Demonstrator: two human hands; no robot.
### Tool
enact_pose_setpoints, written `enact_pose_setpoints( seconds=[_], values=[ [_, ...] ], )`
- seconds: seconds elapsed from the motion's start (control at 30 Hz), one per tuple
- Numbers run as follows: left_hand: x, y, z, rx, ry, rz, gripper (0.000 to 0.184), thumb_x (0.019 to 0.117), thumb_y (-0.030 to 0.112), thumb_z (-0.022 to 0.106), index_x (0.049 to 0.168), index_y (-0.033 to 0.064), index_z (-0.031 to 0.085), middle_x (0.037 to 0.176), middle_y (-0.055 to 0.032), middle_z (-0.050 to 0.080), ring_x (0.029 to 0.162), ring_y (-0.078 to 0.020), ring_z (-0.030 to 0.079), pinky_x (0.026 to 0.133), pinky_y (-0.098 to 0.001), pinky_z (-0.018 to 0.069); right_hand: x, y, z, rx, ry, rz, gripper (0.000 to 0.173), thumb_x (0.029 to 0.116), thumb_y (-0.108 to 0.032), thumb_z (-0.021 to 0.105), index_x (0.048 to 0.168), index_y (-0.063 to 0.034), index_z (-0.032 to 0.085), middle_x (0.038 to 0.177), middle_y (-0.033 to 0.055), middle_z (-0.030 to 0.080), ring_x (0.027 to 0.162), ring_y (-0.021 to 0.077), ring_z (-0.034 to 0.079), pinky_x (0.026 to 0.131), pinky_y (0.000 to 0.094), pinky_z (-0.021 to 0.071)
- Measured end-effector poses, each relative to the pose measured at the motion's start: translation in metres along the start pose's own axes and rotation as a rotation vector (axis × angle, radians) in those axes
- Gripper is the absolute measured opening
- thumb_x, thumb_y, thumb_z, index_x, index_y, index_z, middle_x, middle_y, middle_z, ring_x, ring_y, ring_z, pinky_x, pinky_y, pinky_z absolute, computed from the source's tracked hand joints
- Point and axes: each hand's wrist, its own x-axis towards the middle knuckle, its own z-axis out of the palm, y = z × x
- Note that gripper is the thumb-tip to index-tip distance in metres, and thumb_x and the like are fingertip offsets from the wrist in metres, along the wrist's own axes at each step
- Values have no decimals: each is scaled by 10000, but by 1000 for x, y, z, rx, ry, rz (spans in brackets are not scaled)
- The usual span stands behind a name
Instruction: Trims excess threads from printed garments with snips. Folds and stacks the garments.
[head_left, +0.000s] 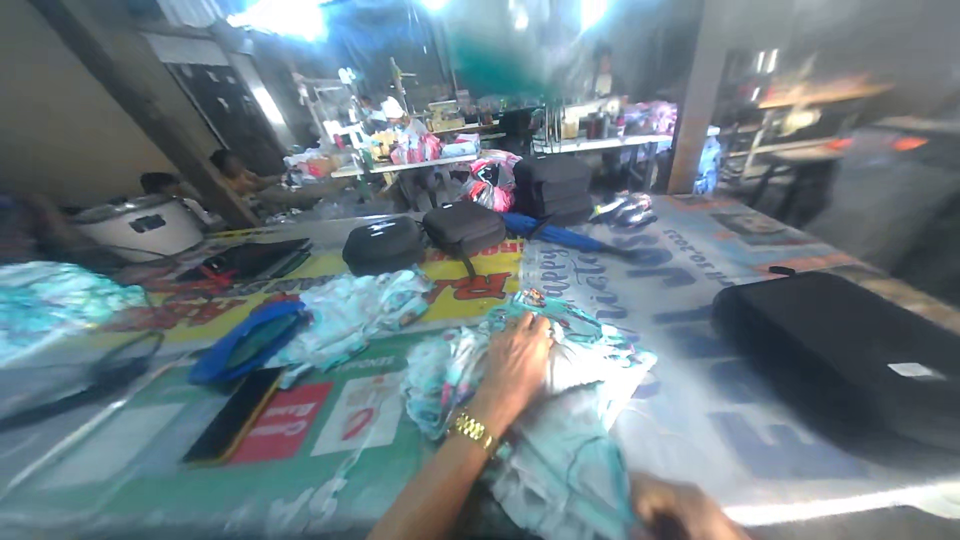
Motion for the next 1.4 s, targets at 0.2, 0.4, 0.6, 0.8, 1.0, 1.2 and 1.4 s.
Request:
enact_pose_setpoints(
  seconds=[0.2,0.4,0.6,0.8,1.0,1.2,1.4],
  values=[
    [-69,19,5,-30,606,299,197,962,293,636,1046,161,756,1062,-75,723,963,-261,697,814,-464,556,-6,13,-3,5,153,204,135,901,-40,713,958,38,619,830,106,622,719,108,588,650,261,511],
    [-135,34,25,-633,-7,237,391,1068,364,473,974,59,699,842,-88,684,813,-237,680,722,-457,532,-5,16,20,128,147,119,144,883,0,730,971,42,624,913,104,652,790,67,616,722,211,532],
    [-152,44,41,-347,171,246,278,940,442,640,928,177,723,882,-9,699,856,-215,683,711,-433,526,-11,15,-5,65,184,135,144,995,-101,638,1033,26,694,946,67,731,816,43,679,746,220,581],
    [-153,45,30,-600,256,125,151,956,229,621,917,140,737,909,-6,721,892,-143,676,818,-377,512,-4,12,-13,-38,185,255,173,1011,-143,621,1017,15,692,851,60,705,709,32,634,653,203,538],
    [-151,51,18,-1270,245,62,116,971,36,575,968,-27,672,893,-46,678,826,-27,650,755,-195,559,31,16,17,246,230,244,435,933,-378,723,1165,-30,603,850,-43,671,649,-11,615,552,194,538],
    [-155,41,17,-1421,384,94,98,991,222,625,953,173,701,1128,58,647,1127,-34,575,955,-198,484,43,15,30,359,348,228,327,866,-102,767,1133,-66,581,918,-35,676,643,4,631,555,201,569],
    [-155,40,12,-1436,490,261,135,1021,260,606,940,180,679,1217,62,677,1276,-104,568,1115,-310,444,39,20,29,-116,313,206,272,802,-70,749,1059,-44,665,856,24,698,694,35,648,634,216,568]
  ],
)
